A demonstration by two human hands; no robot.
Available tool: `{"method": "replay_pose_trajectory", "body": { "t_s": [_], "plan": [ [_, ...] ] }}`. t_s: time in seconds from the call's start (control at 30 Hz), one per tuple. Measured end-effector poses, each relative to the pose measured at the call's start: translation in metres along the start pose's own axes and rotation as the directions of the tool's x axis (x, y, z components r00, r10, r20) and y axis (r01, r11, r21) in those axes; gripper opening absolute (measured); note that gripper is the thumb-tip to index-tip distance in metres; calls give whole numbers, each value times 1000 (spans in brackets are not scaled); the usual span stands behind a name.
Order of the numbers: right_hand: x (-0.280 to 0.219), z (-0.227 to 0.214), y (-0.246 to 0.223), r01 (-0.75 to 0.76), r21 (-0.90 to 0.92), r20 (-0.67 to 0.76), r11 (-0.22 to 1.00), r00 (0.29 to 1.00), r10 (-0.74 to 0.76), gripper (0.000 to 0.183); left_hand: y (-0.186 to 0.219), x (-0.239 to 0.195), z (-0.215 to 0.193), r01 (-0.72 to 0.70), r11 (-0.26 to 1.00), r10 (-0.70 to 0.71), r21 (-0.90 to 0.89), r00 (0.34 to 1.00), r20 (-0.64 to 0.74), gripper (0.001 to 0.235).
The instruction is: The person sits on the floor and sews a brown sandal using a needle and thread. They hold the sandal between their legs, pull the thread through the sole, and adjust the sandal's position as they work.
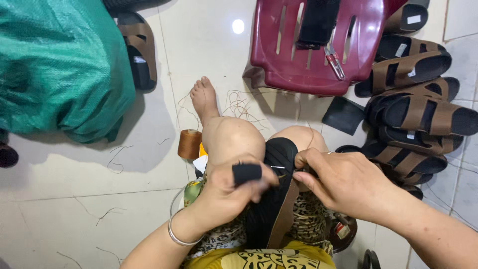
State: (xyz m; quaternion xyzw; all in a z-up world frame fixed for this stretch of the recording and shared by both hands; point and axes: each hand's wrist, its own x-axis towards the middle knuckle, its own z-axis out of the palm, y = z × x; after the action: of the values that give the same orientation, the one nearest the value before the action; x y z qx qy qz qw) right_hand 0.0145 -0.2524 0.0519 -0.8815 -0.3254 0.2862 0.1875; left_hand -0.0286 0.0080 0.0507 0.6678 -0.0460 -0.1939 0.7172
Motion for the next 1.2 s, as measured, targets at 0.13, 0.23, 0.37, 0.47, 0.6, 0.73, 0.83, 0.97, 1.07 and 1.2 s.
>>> {"method": "replay_pose_trajectory", "body": {
  "t_s": [0.13, 0.23, 0.37, 0.47, 0.6, 0.73, 0.83, 0.97, 1.07, 1.2],
  "plan": [
    [-6, 0, -4, 44, 8, -166, 999, 985, -42, 27, -27, 0, 21, 118, 869, -102, 480, 993, -60, 25],
    [-27, -19, 0, 69, -77, -144, 995, 986, -80, 31, -18, 0, 24, -118, 833, 52, 541, 989, 137, 31],
    [-72, -38, 41, -487, -326, 197, 810, 803, 562, 55, -21, -1, 7, -62, 869, 84, 490, 996, -24, 29],
    [-70, -24, 52, -435, 160, 104, 886, 900, 423, 53, -12, 6, -5, -93, 840, 153, 535, 986, -69, 29],
    [-19, -14, 5, 113, 762, -228, 638, 969, 100, 16, 12, 13, -7, -266, 722, 398, 638, 915, -70, 15],
    [-24, 1, 12, 153, 927, -218, 343, 963, 158, 18, 18, 6, -6, -293, 746, 391, 599, 919, -38, 12],
    [-31, -2, 16, 171, 925, -250, 339, 946, 205, 26, 14, 2, 1, -253, 818, 317, 517, 948, -38, 13],
    [-18, -1, 3, 120, 674, -386, 729, 899, 209, 19, 4, 1, 11, -197, 860, 247, 471, 968, -46, 17],
    [-17, -2, 0, 180, 754, -404, 631, 885, 231, 8, 3, -1, 14, -168, 856, 211, 489, 977, -34, 20],
    [-15, -1, 12, 150, 819, -372, 554, 873, 315, 23, 0, -8, 8, 2, 804, 36, 594, 998, -52, 24]
  ]
}}
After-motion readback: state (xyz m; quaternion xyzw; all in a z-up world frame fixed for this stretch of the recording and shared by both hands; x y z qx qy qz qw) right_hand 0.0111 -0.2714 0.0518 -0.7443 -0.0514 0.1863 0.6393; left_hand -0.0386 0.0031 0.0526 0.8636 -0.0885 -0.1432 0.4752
